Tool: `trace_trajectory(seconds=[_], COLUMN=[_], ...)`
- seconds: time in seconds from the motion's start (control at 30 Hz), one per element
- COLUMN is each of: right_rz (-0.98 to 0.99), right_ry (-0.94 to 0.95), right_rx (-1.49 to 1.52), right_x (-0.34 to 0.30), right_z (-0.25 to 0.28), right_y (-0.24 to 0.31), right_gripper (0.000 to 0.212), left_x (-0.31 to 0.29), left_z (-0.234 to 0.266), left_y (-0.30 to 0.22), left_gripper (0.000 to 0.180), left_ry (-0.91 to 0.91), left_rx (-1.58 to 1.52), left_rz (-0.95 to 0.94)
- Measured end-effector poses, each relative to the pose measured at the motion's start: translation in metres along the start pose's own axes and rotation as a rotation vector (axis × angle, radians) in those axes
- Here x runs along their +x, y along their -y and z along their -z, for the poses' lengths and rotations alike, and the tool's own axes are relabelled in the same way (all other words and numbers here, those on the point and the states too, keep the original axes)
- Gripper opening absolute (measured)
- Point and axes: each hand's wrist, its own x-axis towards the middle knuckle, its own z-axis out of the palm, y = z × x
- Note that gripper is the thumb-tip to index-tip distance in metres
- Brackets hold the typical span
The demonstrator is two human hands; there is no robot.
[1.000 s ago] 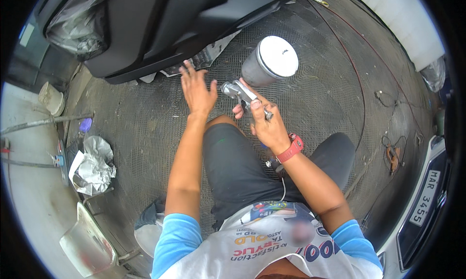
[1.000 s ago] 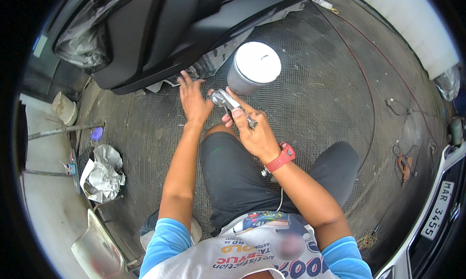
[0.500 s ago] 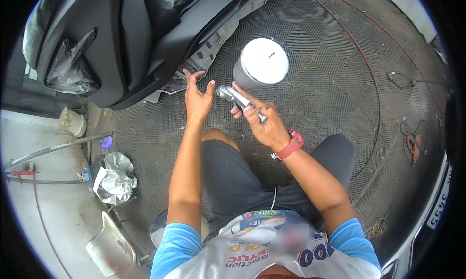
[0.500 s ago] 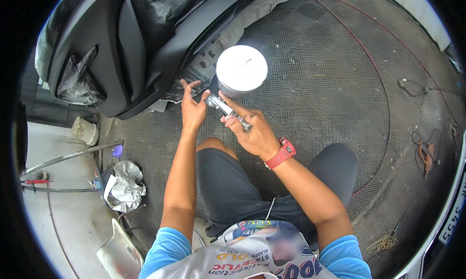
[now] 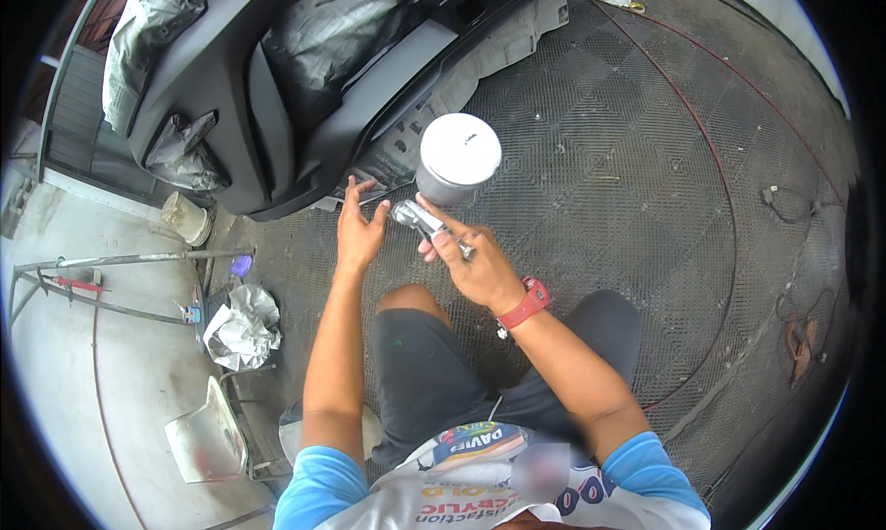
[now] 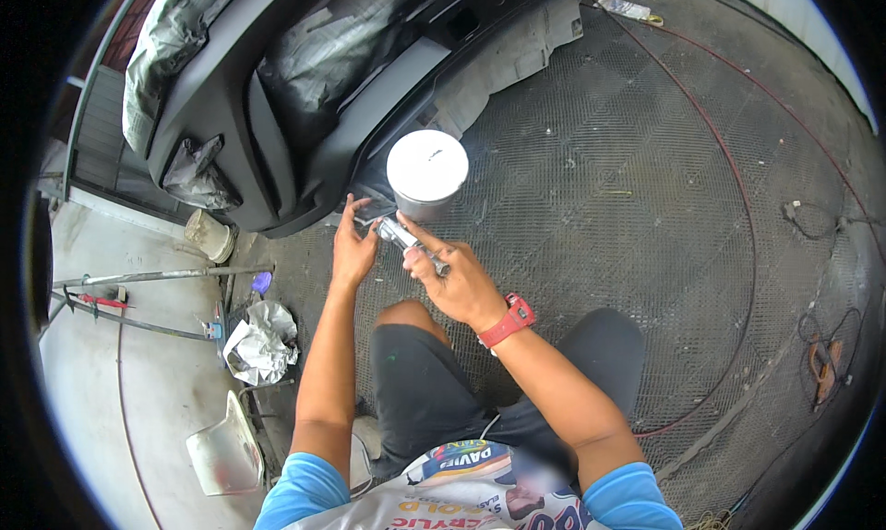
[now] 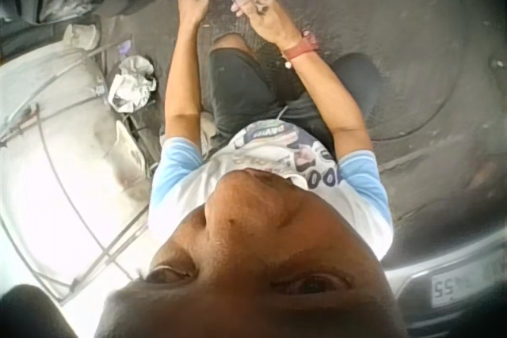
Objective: The person uses a spray gun to apply paint to a car bumper and other parts in a workshop. They handle newspapers to cover and uncover sections of the bumper, adjusting the masking as they work. The person also uses a rag to wipe the surface of the bumper during the process.
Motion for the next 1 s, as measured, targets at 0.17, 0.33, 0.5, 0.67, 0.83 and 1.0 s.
trace_trajectory(seconds=[0.17, 0.33, 0.5, 0.67, 0.83, 1.0], right_rz=[-0.006, 0.012, 0.164, 0.001, -0.076, -0.242], right_ry=[-0.001, -0.068, -0.243, -0.335, -0.544, -0.591], right_rx=[-0.028, -0.079, -0.256, -0.393, -0.486, -0.502], right_x=[0.006, 0.021, 0.058, 0.085, 0.11, 0.133], right_z=[0.01, 0.053, 0.11, 0.218, 0.303, 0.351], right_y=[0.01, -0.002, -0.029, -0.016, 0.011, 0.049], right_gripper=[0.06, 0.061, 0.062, 0.061, 0.059, 0.069], left_x=[-0.012, -0.085, -0.128, -0.062, 0.001, 0.023], left_z=[0.029, 0.054, 0.031, -0.046, -0.099, -0.118], left_y=[-0.013, -0.089, -0.136, -0.191, -0.232, -0.262], left_gripper=[0.057, 0.044, 0.054, 0.062, 0.053, 0.051], left_ry=[0.191, 0.462, 0.299, 0.486, 0.775, 1.105], left_rx=[0.108, -0.022, -0.197, 0.078, 0.036, 0.135], left_rz=[-0.103, -0.031, -0.134, -0.592, -0.62, -0.511])
